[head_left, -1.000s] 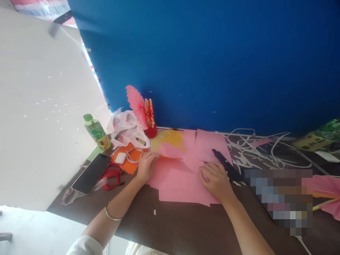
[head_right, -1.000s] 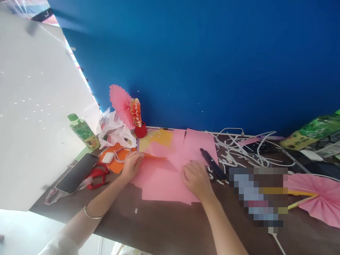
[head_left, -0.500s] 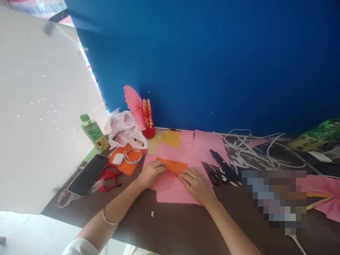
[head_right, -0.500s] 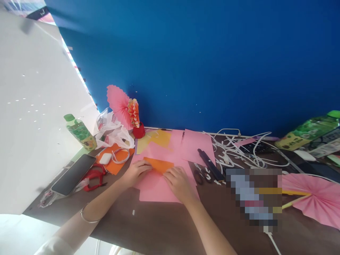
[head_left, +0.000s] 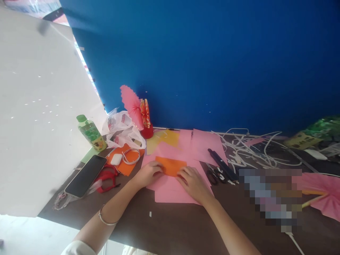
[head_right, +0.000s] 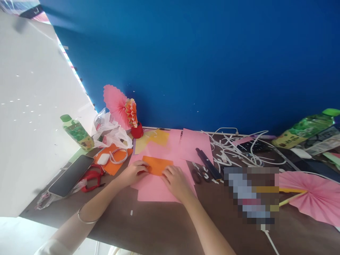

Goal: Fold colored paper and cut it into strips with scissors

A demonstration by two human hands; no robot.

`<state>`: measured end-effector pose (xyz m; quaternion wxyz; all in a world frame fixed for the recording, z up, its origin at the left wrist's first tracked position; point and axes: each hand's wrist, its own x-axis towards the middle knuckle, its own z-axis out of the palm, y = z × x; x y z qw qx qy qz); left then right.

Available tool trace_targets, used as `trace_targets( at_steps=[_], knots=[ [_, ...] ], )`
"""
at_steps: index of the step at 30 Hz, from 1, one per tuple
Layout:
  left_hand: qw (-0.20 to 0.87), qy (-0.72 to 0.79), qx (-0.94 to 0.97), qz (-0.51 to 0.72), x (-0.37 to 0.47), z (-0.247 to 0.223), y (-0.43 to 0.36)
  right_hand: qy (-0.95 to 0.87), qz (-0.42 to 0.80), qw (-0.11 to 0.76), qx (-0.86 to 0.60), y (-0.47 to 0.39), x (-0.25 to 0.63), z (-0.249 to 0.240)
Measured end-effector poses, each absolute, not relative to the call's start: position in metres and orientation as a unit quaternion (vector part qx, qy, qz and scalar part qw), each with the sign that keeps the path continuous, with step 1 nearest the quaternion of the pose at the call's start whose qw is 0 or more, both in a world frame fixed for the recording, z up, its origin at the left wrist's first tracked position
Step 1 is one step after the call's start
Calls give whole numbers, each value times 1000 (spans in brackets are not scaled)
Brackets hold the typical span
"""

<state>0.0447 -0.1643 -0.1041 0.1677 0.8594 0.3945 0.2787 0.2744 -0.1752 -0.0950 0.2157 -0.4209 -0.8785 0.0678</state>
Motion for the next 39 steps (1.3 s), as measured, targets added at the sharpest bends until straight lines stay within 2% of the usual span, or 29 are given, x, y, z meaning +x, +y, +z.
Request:
trace_targets(
  at_steps=[12,21,39],
  knots=[
    [165,402,860,267,45,-107,-165,-877,105,247,-398,-172,256,-103],
    [174,438,831,296,41,-101,-164,-845,75,248,-468,-169,254,-105],
    [-23,513,837,188,39,-101,-168,-811,14,260,-524,-161,261,-114]
  ],
)
